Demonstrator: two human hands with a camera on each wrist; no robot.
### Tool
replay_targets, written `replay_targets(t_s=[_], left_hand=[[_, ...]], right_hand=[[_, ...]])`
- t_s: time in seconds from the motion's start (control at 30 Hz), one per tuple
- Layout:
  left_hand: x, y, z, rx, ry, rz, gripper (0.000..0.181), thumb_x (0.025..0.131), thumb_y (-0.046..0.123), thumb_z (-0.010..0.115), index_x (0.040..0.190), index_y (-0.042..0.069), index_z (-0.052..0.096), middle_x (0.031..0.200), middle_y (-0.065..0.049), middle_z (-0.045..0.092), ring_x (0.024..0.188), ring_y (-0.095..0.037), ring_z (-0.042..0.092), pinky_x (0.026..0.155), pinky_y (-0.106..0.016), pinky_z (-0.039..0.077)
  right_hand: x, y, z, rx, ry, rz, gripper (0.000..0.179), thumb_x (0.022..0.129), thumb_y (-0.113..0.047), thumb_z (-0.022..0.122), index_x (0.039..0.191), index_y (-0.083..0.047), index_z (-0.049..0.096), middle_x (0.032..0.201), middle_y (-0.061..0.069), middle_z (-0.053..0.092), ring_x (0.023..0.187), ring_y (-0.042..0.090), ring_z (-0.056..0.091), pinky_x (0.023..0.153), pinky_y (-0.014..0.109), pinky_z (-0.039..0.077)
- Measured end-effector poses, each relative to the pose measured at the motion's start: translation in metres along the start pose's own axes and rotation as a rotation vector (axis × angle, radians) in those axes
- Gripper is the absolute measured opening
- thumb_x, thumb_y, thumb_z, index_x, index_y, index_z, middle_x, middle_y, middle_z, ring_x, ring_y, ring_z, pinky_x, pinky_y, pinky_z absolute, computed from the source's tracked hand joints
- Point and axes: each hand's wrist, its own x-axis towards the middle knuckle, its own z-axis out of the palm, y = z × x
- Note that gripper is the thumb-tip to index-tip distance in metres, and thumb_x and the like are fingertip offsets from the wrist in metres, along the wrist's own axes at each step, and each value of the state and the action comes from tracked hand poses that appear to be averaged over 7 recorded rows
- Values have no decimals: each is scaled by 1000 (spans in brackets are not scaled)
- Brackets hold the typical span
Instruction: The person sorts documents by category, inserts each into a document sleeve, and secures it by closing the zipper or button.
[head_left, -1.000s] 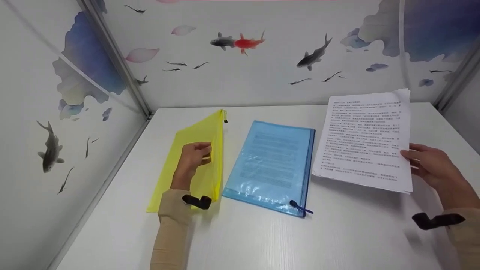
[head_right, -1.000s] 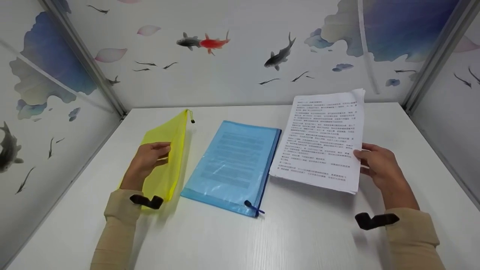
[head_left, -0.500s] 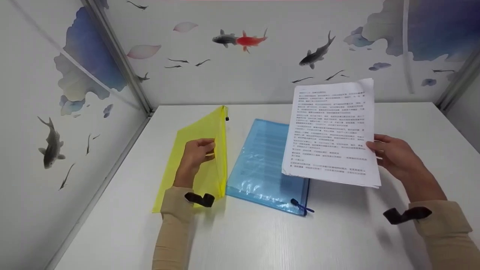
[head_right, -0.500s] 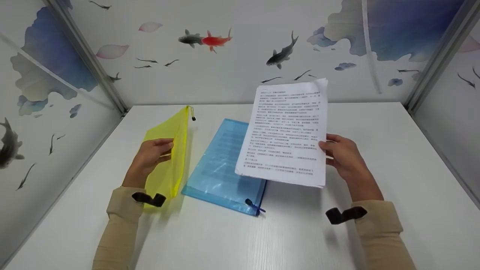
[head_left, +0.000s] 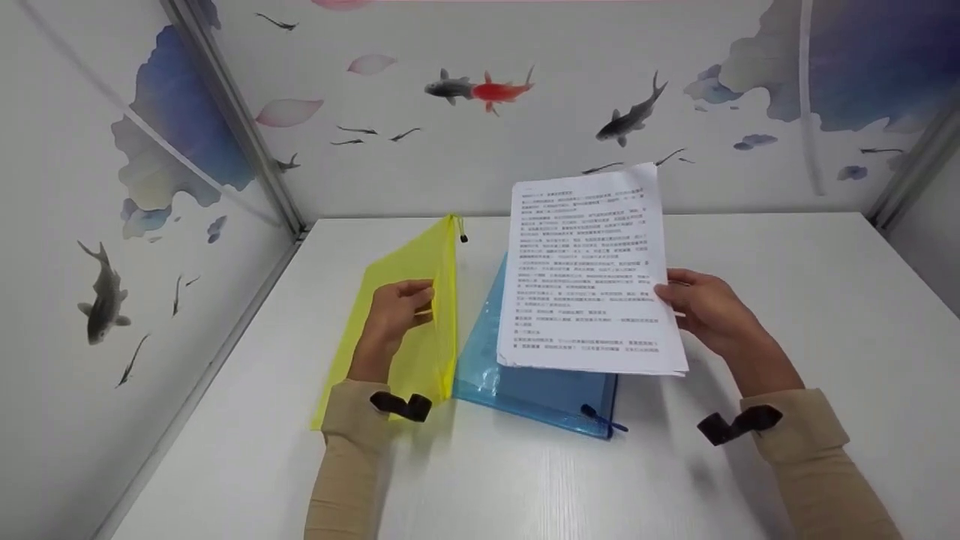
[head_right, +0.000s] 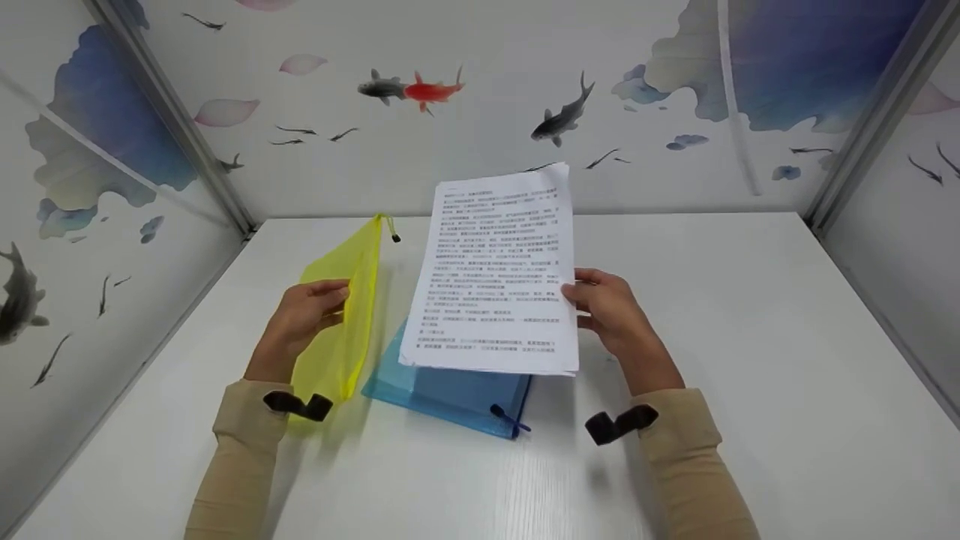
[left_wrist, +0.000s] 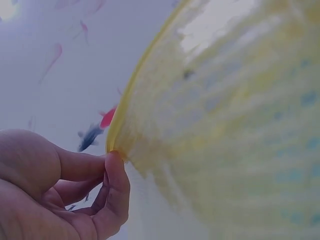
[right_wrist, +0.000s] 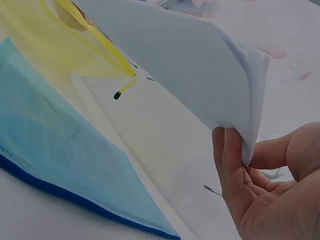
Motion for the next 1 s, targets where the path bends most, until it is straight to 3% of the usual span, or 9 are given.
replay_targets(t_s=[0.47, 1.0], left_hand=[[2, 0, 4, -37, -32, -25, 30, 102, 11, 58, 130, 3, 65, 120, -13, 67, 95, -15, 67, 82, -28, 58], [1, -1, 2, -41, -8, -28, 32, 101, 13, 59, 130, 2, 64, 127, -15, 65, 99, -18, 67, 81, -27, 58]], right_hand=[[11, -3, 50, 9, -117, -70, 47, 105, -20, 50, 148, -1, 41, 120, 0, 67, 102, 15, 70, 88, 31, 57], [16, 4, 58, 0, -174, -63, 45, 105, -14, 49, 146, 2, 41, 117, 3, 69, 99, 17, 72, 85, 33, 59]])
